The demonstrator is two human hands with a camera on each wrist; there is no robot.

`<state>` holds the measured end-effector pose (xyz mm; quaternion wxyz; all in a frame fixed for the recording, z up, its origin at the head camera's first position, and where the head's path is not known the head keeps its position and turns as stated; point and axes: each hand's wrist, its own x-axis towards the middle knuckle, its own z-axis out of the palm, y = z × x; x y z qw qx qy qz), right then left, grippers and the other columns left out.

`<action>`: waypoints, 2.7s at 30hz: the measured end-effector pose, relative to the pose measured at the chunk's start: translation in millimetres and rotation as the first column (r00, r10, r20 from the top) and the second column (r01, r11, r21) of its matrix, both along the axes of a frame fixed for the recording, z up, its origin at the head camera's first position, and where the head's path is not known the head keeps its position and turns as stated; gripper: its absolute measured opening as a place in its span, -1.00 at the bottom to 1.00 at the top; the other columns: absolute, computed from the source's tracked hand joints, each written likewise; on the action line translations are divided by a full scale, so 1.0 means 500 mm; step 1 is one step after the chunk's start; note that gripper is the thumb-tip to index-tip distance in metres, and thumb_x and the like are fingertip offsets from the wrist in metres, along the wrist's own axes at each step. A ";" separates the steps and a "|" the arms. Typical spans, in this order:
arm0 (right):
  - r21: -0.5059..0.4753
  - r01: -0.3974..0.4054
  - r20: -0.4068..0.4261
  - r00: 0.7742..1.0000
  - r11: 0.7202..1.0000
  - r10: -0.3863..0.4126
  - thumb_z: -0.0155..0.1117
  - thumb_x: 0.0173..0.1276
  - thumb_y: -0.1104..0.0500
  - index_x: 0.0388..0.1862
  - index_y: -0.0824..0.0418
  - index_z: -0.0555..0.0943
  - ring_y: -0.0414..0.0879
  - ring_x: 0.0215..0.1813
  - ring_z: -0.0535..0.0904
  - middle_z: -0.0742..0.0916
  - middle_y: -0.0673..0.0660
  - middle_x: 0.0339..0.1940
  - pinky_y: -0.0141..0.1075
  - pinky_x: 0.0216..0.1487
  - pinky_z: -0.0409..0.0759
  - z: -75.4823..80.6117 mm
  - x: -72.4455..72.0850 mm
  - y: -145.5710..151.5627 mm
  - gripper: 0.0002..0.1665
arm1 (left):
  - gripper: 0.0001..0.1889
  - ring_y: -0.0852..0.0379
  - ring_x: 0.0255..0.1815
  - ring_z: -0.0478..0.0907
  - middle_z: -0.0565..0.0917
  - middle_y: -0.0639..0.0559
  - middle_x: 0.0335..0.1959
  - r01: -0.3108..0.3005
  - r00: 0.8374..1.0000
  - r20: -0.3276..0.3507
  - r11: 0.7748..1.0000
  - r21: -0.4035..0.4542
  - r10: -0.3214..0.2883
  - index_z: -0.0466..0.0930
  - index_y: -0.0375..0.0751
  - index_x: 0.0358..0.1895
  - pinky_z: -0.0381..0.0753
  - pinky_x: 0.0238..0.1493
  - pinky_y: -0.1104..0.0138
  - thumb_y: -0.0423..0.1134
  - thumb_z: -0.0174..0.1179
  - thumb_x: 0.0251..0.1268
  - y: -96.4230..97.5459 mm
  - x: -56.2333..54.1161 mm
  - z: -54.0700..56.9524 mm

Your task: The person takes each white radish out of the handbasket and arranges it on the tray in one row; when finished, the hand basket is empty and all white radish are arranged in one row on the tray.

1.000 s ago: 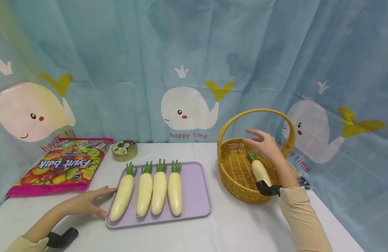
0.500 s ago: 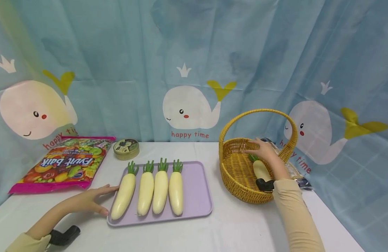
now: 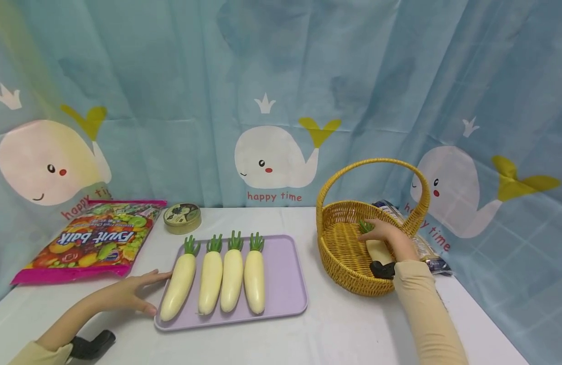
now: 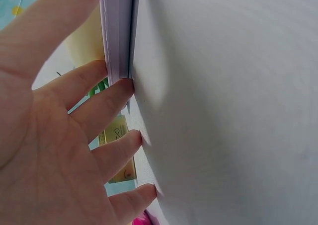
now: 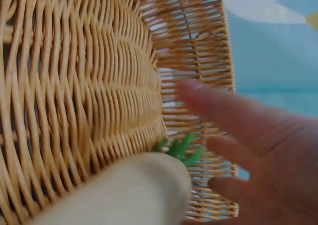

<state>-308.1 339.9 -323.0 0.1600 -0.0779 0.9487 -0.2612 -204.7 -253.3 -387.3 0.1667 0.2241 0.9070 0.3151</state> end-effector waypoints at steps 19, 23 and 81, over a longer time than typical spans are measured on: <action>0.003 0.126 0.268 0.956 0.992 -0.122 0.23 0.13 0.30 0.37 0.33 0.04 0.10 -0.31 0.47 0.15 0.57 0.15 -0.14 -0.40 0.54 -0.006 0.015 -0.009 -0.13 | -0.17 -0.58 0.14 0.00 0.08 -0.65 0.17 -0.010 1.000 -0.003 1.000 -0.014 0.010 0.23 -0.36 0.26 0.09 -0.06 -0.34 -0.06 0.36 -0.12 -0.001 0.003 -0.002; -0.045 0.128 0.254 0.961 0.991 -0.112 0.22 0.15 0.30 0.34 0.38 0.07 0.10 -0.30 0.48 0.18 0.57 0.12 -0.14 -0.38 0.55 -0.010 0.014 -0.005 -0.17 | -0.17 -0.58 0.14 0.00 0.07 -0.64 0.18 -0.006 1.000 0.001 1.000 -0.008 0.006 0.23 -0.37 0.25 0.09 -0.06 -0.34 -0.06 0.35 -0.12 -0.002 0.004 -0.003; -0.445 -0.021 -0.136 0.990 0.895 -0.044 0.04 0.36 0.04 0.38 0.28 0.03 0.30 0.07 0.33 -0.03 0.37 0.38 -0.04 -0.24 0.55 0.092 0.149 -0.004 -0.26 | -0.17 -0.57 0.16 -0.04 0.09 -0.63 0.18 0.017 1.000 0.001 0.999 0.027 -0.017 0.22 -0.40 0.25 0.04 -0.04 -0.35 -0.08 0.36 -0.12 0.000 0.002 -0.003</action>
